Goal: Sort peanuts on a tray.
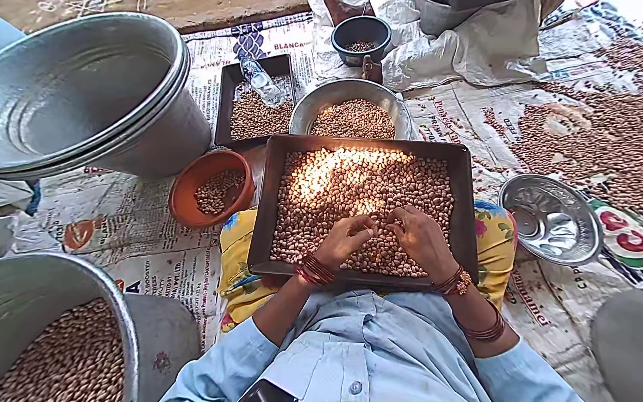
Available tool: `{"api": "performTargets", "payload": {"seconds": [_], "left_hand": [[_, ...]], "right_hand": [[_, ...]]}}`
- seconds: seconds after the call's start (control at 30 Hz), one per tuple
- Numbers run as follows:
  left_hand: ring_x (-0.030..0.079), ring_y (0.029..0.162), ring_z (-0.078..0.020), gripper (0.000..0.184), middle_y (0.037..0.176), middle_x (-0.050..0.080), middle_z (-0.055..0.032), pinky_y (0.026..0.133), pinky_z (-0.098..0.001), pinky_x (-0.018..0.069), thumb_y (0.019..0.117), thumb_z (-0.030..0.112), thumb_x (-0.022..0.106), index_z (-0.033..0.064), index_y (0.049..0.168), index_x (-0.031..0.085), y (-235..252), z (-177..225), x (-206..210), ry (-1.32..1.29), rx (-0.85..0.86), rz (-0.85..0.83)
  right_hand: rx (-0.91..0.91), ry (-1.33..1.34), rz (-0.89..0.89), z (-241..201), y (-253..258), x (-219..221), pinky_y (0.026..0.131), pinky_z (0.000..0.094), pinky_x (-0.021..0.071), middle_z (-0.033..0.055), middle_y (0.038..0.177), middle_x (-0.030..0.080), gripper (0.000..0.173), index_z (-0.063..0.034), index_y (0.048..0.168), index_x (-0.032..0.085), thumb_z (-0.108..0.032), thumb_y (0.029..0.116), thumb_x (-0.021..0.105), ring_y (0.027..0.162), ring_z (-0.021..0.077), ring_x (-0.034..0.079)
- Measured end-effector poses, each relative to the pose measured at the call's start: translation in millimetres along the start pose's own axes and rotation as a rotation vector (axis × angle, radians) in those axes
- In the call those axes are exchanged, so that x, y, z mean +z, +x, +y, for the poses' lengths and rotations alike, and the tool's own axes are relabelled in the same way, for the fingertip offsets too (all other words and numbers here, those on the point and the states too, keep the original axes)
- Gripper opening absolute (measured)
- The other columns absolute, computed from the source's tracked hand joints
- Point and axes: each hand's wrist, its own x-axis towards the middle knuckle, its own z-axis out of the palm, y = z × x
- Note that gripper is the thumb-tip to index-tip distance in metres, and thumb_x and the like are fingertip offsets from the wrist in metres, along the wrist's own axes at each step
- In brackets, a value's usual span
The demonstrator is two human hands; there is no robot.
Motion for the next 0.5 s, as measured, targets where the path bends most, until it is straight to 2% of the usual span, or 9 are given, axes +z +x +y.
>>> {"api": "performTargets", "payload": {"seconds": [0.1,0.17,0.23,0.3,0.37,0.47,0.5], "left_hand": [[0.058,0.072,-0.0026,0.022,0.085,0.066,-0.0002,0.072,-0.0251,0.0493,0.1001,0.021,0.062,0.0009,0.105,0.069,4,7,18,0.209,-0.029,-0.13],[0.064,0.082,-0.009,0.023,0.096,0.07,-0.0077,0.081,-0.0316,0.0528,0.1012,0.018,0.061,-0.0012,0.111,0.068,5,7,28,0.225,-0.059,-0.19],[0.066,0.089,-0.0106,0.023,0.103,0.071,-0.0109,0.086,-0.0321,0.0535,0.1,0.013,0.063,-0.0033,0.116,0.067,5,4,30,0.174,-0.073,-0.243],[0.063,0.085,-0.0078,0.024,0.101,0.069,-0.0106,0.082,-0.0281,0.053,0.0964,0.006,0.067,-0.0061,0.117,0.065,4,3,29,0.086,-0.082,-0.263],[0.061,0.081,-0.003,0.021,0.094,0.067,-0.0054,0.078,-0.0235,0.0521,0.0925,0.0,0.069,-0.0066,0.111,0.064,2,2,27,-0.025,-0.094,-0.291],[0.055,0.062,0.004,0.009,0.074,0.061,0.0086,0.058,-0.0164,0.0467,0.0909,-0.002,0.064,0.0058,0.094,0.062,0,-2,18,-0.149,-0.167,-0.323],[0.054,0.061,0.004,0.007,0.073,0.061,0.0088,0.058,-0.0163,0.046,0.0927,-0.001,0.063,0.0051,0.093,0.063,-1,0,10,-0.13,-0.194,-0.315]], "right_hand": [[0.024,-0.002,-0.018,5,0,-7,0.081,0.055,0.055,0.0218,0.099,0.07,0.019,0.0004,0.108,0.073,-0.012,0.098,0.063,0.092,0.0392,0.07],[0.043,-0.017,-0.017,6,-3,-15,0.082,0.0562,0.0553,0.0235,0.101,0.071,0.018,0.0019,0.109,0.073,-0.009,0.097,0.064,0.093,0.041,0.07],[0.038,-0.015,-0.043,-1,-8,-22,0.081,0.0566,0.0547,0.0239,0.1,0.069,0.018,0.0018,0.11,0.072,-0.007,0.0959,0.065,0.09,0.0412,0.069],[-0.062,0.028,-0.033,-13,-18,-23,0.074,0.0547,0.0551,0.0211,0.095,0.069,0.015,0.0006,0.105,0.073,-0.005,0.0923,0.067,0.082,0.0376,0.068],[-0.193,0.052,0.009,-29,-28,-16,0.069,0.051,0.0586,0.0172,0.093,0.071,0.012,-0.0019,0.1,0.075,-0.007,0.0896,0.072,0.08,0.0335,0.072],[-0.258,0.012,0.056,-45,-33,-9,0.064,0.0455,0.06,0.0133,0.1,0.074,0.015,-0.0069,0.103,0.075,-0.012,0.0898,0.072,0.081,0.0292,0.074],[-0.253,0.006,0.064,-45,-32,-10,0.064,0.0458,0.0595,0.0134,0.099,0.073,0.016,-0.0069,0.105,0.075,-0.013,0.09,0.072,0.08,0.0297,0.074]]}}
